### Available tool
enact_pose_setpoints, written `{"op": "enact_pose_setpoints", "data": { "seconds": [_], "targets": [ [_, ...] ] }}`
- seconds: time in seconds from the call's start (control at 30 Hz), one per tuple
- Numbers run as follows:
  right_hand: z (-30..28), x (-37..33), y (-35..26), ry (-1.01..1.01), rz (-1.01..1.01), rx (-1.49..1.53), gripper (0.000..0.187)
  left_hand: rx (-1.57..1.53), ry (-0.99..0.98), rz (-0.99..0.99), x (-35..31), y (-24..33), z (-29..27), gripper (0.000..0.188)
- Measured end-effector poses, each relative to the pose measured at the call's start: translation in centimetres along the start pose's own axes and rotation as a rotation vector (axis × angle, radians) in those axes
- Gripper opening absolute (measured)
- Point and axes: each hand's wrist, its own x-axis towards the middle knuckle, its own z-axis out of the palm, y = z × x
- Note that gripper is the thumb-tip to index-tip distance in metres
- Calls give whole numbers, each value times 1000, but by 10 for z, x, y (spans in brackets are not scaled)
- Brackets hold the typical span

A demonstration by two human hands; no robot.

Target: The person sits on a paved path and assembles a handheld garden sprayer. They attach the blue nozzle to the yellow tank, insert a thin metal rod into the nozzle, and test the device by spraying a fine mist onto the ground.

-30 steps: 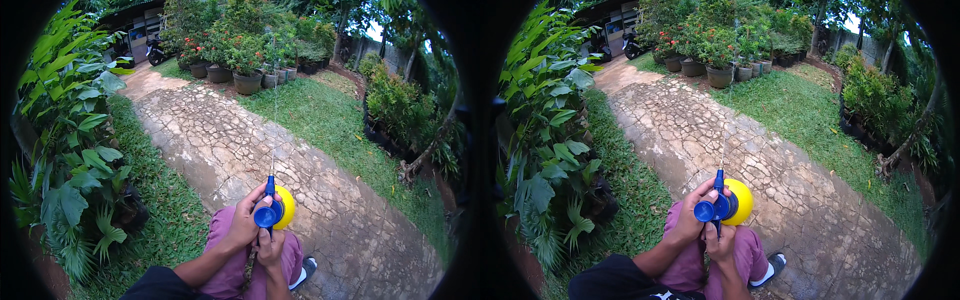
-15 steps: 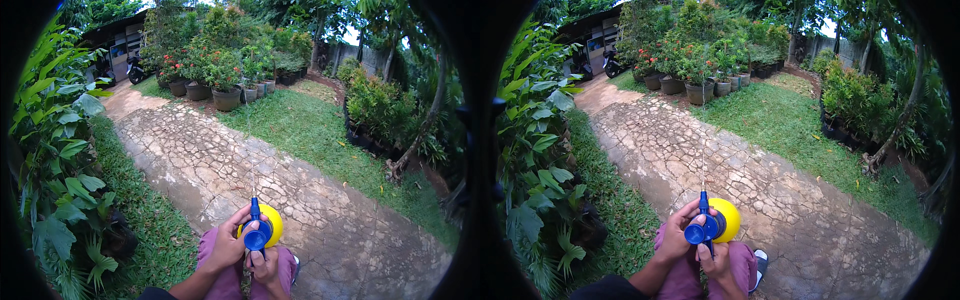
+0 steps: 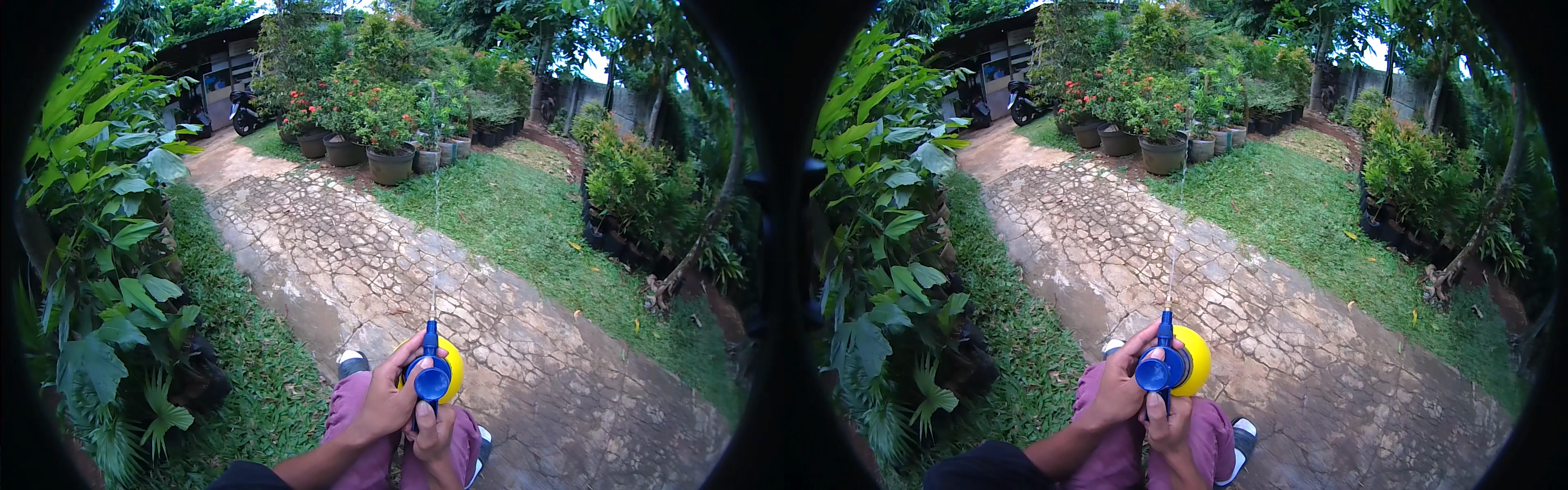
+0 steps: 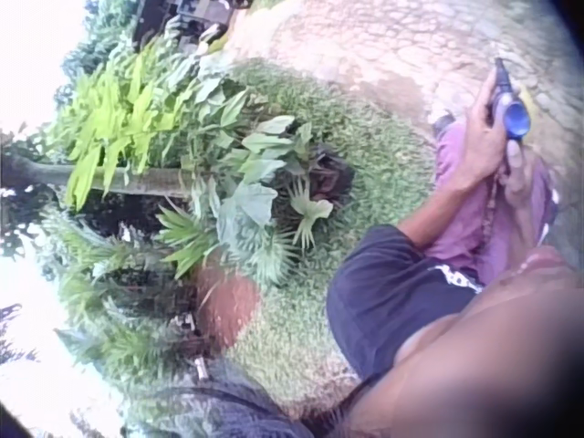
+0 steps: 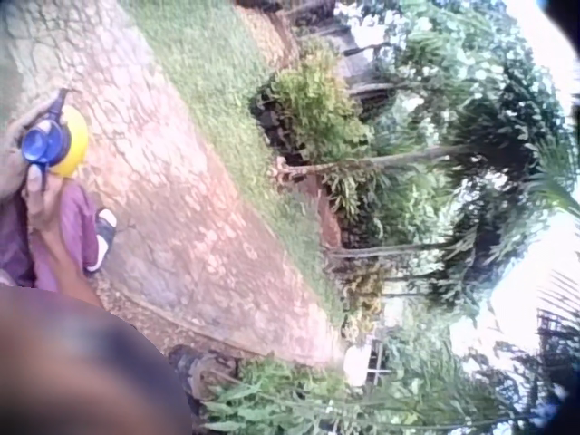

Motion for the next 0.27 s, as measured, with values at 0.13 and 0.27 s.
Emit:
{"op": "enact_pose_setpoints", "data": {
  "seconds": [0.13,0.27],
  "targets": [
    [0,6,3,45,8,-13,45,6,13,65,10,-17,-1,53],
    [8,18,11,142,-20,-17,42,-22,-34,29,23,-27,-7,61]
  ]
}}
